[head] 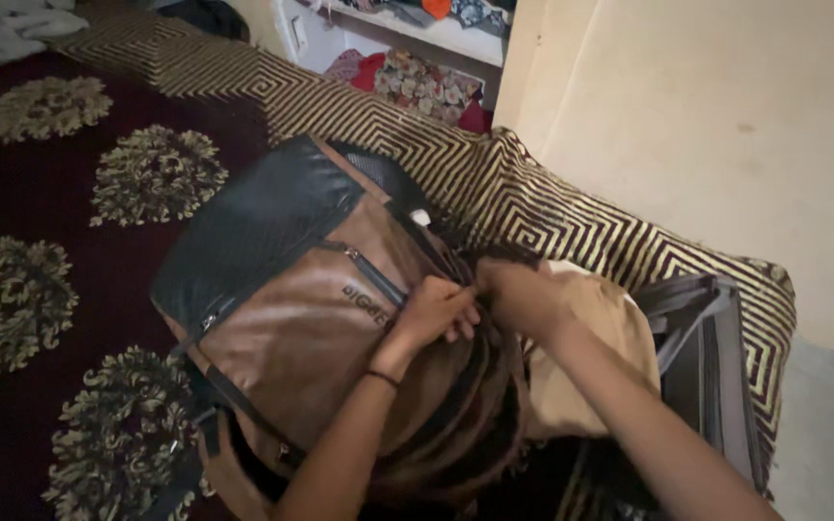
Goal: The person picks up a hair dryer from a dresser, wraps its cord around it, and places it beside a backpack on a bed. They open the backpack, place folded clothes inside, put a small pouch and toiletry items into the backpack, and handle small containers from a nearby shelf while packing.
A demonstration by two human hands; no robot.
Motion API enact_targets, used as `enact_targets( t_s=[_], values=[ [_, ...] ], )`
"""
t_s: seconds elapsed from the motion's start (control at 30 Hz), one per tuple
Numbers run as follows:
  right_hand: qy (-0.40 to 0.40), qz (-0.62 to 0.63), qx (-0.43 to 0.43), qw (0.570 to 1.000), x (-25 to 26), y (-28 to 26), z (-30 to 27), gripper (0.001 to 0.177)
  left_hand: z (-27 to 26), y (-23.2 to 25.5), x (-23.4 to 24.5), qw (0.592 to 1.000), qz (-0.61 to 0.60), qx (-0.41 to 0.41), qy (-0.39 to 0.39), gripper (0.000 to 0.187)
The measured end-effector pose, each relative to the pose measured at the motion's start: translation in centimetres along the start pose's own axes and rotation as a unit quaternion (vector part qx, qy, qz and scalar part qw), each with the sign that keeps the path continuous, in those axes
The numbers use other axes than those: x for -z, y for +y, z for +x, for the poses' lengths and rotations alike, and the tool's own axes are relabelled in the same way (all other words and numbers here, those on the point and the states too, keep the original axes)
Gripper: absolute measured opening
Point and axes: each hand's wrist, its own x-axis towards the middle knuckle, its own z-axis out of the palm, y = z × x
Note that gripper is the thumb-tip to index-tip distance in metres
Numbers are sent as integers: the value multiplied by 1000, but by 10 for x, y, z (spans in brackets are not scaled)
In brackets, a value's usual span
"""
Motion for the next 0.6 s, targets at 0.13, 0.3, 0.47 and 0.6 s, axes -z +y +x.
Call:
enact_targets(
  t_s=[0.13, 0.3, 0.47, 0.6],
  values=[
    [194, 209, 152, 946, -24, 28, 38, 41, 5, -9, -1, 1000, -2, 0, -12, 38],
    [59, 227, 57, 970, -71, 35, 83, 54, 9, -21, 0, 1000, -12, 24, -3, 37],
    [37, 43, 41, 998, -72, 44, 88, 25, 11, -22, -2, 999, -16, 36, -4, 38],
    [22, -118, 85, 989, -55, 29, 73, 33, 8, -17, -4, 999, -6, 38, -2, 40]
  ],
)
